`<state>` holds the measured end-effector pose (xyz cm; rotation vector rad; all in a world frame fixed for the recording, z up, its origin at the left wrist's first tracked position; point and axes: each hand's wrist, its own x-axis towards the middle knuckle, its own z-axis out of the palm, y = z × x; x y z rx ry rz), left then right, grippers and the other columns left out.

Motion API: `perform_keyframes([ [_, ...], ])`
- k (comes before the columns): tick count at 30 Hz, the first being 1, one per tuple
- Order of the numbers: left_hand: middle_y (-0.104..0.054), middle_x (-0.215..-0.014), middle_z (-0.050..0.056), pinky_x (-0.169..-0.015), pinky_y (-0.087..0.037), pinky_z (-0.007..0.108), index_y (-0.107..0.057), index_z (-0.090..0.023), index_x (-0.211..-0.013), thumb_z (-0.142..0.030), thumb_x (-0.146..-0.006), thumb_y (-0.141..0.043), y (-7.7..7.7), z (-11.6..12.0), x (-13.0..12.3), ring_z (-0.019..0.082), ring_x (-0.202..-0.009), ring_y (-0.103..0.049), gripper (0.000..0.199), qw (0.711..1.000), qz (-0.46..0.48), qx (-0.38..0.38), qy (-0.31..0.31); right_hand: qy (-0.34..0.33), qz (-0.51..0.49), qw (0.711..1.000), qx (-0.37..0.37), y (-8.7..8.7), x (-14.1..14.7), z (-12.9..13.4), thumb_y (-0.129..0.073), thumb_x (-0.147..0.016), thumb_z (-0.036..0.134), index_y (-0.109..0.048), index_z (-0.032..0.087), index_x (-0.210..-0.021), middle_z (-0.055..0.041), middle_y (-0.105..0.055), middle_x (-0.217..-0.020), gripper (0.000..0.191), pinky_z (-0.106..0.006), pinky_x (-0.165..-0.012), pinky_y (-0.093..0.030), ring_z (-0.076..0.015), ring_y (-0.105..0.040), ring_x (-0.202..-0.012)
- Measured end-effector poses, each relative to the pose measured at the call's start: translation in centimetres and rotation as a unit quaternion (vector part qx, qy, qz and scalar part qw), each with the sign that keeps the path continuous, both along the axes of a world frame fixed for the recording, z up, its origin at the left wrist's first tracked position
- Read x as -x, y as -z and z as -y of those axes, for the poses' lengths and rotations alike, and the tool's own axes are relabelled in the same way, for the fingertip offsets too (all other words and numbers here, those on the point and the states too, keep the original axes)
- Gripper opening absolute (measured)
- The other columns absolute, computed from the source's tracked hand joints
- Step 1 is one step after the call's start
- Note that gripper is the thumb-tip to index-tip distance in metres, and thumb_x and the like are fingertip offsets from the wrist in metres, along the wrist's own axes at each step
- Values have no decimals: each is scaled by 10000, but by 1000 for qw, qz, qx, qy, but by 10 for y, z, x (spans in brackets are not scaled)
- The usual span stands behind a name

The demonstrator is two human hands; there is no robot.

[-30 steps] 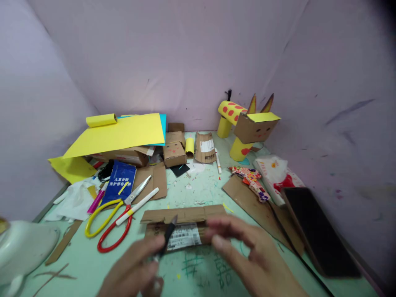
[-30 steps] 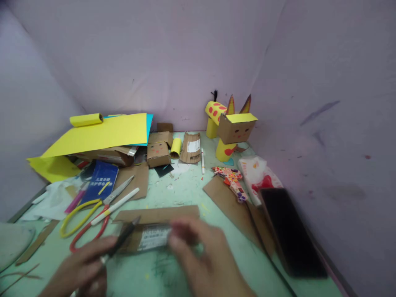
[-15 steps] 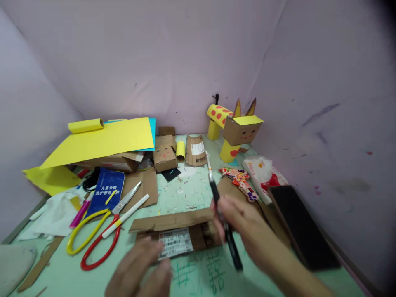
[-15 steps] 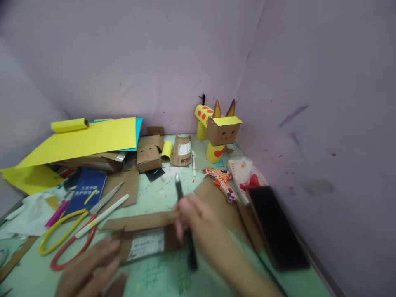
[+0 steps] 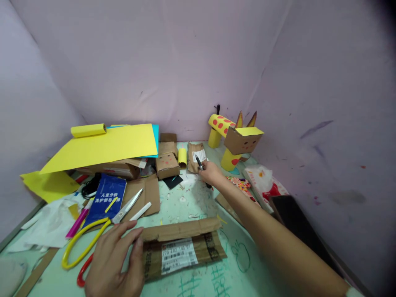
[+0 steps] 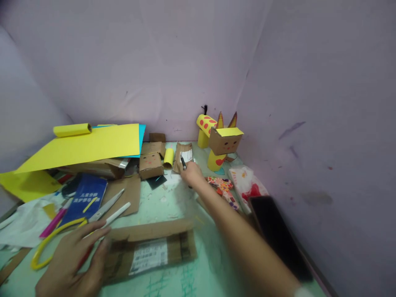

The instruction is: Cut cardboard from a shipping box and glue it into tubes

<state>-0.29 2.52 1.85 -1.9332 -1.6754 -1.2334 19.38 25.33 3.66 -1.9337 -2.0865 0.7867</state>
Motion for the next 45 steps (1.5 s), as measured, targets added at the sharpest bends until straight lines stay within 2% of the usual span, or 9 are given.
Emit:
perform_keyframes([
  [10,-627,-1003,105,-880,-435,394,-601,-184,-965,-115,-807,-579,-1,1,0,235,-939,-589,174,1000,-1,6,2,2,13,998,-63,-16,11,22,-573,-902,299,-563,164,-1161,-81,-600,-1162,292,-417,-817,-519,-220,-615,-982],
  [13,-682,-875,105,-717,-497,394,-619,-197,-964,-315,-861,-518,-4,3,6,266,-814,-649,186,993,9,52,-107,-12,-16,995,-96,-30,-12,62,-530,-900,221,-594,153,-1118,-95,-681,-994,237,-377,-814,-489,-246,-632,-980],
  [17,-695,-585,45,-416,-440,326,-660,-255,-979,-526,-884,-353,-8,0,19,281,-532,-666,421,922,67,278,-262,-14,-75,995,-63,-27,-53,117,-399,-922,266,-616,170,-946,-40,-681,-666,239,-290,-545,-488,-194,-665,-616],
  [20,-706,-572,41,-432,-463,343,-680,-265,-995,-567,-863,-368,-5,-7,23,293,-550,-682,454,901,112,361,-213,50,-279,950,131,-7,-63,140,-441,-870,466,-583,175,-924,-11,-633,-562,329,-264,-396,-437,-172,-598,-439],
  [23,-689,-525,13,-422,-474,322,-702,-256,-984,-538,-844,-437,-1,-14,18,271,-528,-679,411,911,156,360,-129,97,-382,894,214,9,-54,146,-551,-769,509,-584,166,-908,-2,-613,-577,372,-268,-396,-450,-171,-596,-454],
  [27,-745,-707,8,-537,-544,294,-714,-234,-945,-498,-820,-481,-4,-10,3,218,-631,-698,373,931,198,301,-64,97,-424,889,143,6,-49,147,-674,-655,454,-605,168,-819,-1,-601,-690,337,-283,-564,-486,-165,-600,-636],
  [33,-749,-904,-33,-906,-492,325,-726,-307,-864,-266,-733,-656,-17,-3,-9,215,-1016,-650,154,958,280,59,23,122,-510,849,-71,-9,-63,154,-705,-657,351,-555,210,-712,42,-556,-657,213,-226,-563,-398,-115,-504,-614],
  [40,-690,-555,10,-422,-468,233,-674,-176,-721,-441,-734,-628,-5,2,-22,181,-495,-635,268,899,364,240,-39,134,-469,871,54,25,-64,175,-722,-620,350,-485,200,-658,78,-475,-461,283,-211,-405,-347,-87,-432,-400],
  [45,-673,-493,-24,-455,-459,271,-528,-187,-1127,-490,-708,-606,-4,34,-28,238,-511,-664,524,811,362,436,-147,150,-451,846,240,38,-71,213,-710,-631,375,-310,266,-784,102,-543,-557,442,-249,-330,-441,-142,-540,-410],
])
